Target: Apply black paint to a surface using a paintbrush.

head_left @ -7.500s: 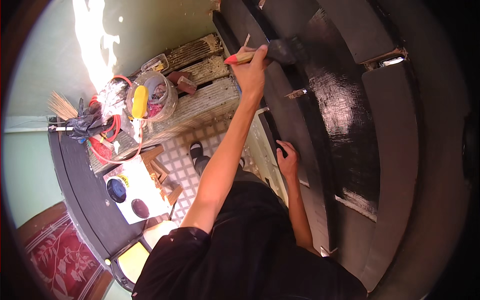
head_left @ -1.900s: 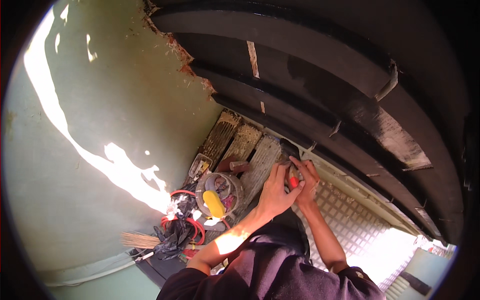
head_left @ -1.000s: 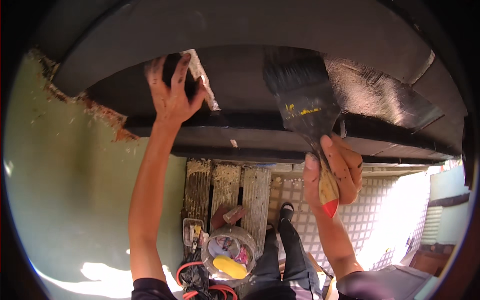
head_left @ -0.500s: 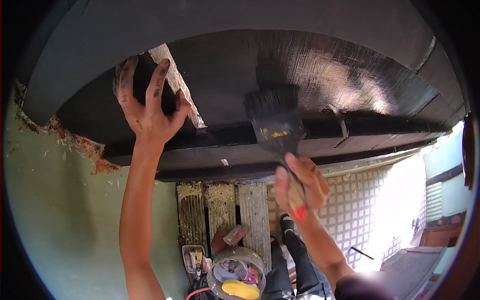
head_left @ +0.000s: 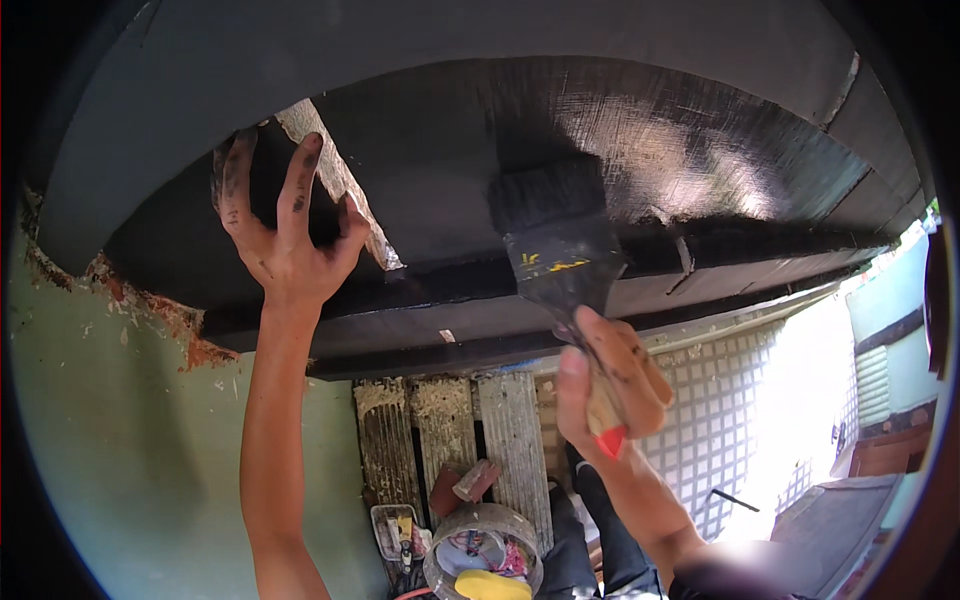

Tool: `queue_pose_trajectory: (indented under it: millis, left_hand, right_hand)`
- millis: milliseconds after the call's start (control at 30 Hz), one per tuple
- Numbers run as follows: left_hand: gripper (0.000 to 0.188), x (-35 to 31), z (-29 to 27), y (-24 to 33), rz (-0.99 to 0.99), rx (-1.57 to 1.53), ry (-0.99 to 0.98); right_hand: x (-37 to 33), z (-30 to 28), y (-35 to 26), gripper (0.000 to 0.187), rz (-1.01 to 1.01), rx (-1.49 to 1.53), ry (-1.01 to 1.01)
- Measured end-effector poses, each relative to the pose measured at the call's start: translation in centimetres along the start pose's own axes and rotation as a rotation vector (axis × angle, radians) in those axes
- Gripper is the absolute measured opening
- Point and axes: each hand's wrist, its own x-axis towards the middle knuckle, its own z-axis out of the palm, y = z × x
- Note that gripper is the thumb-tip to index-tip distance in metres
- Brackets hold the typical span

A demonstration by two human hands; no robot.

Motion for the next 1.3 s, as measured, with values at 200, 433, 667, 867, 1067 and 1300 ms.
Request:
queue_pose_trajectory:
  millis: [200, 433, 667, 867, 1067, 1300]
  left_hand:
    - [0.056, 0.3, -0.1, 0.3, -0.006, 0.005, 0.010]
    - [0.057, -0.4, 0.1, 0.3, -0.005, -0.025, 0.022]
    - [0.057, 0.6, -0.2, 0.0, -0.007, 0.026, -0.021]
    - [0.054, -0.1, 0.2, -0.2, 0.008, -0.023, 0.023]
    - [0.053, 0.0, 0.0, 0.2, 0.003, 0.003, 0.013]
    - [0.055, -0.2, -0.7, -0.3, 0.040, 0.021, -0.058]
  right_hand:
    - [3.9, 2.5, 0.6, 0.030, -0.202, -0.064, 0.182]
    - [-1.4, 0.7, -0.2, 0.024, -0.003, -0.083, 0.009]
    - [3.2, 4.3, -0.5, 0.024, -0.081, -0.112, 0.176]
    - [-2.2, 2.0, -1.0, 0.023, 0.124, -0.051, -0.018]
    - [2.1, 2.1, -2.0, 0.025, 0.007, -0.017, 0.193]
    - [-2.9, 0.7, -1.5, 0.026, 0.176, -0.090, 0.045]
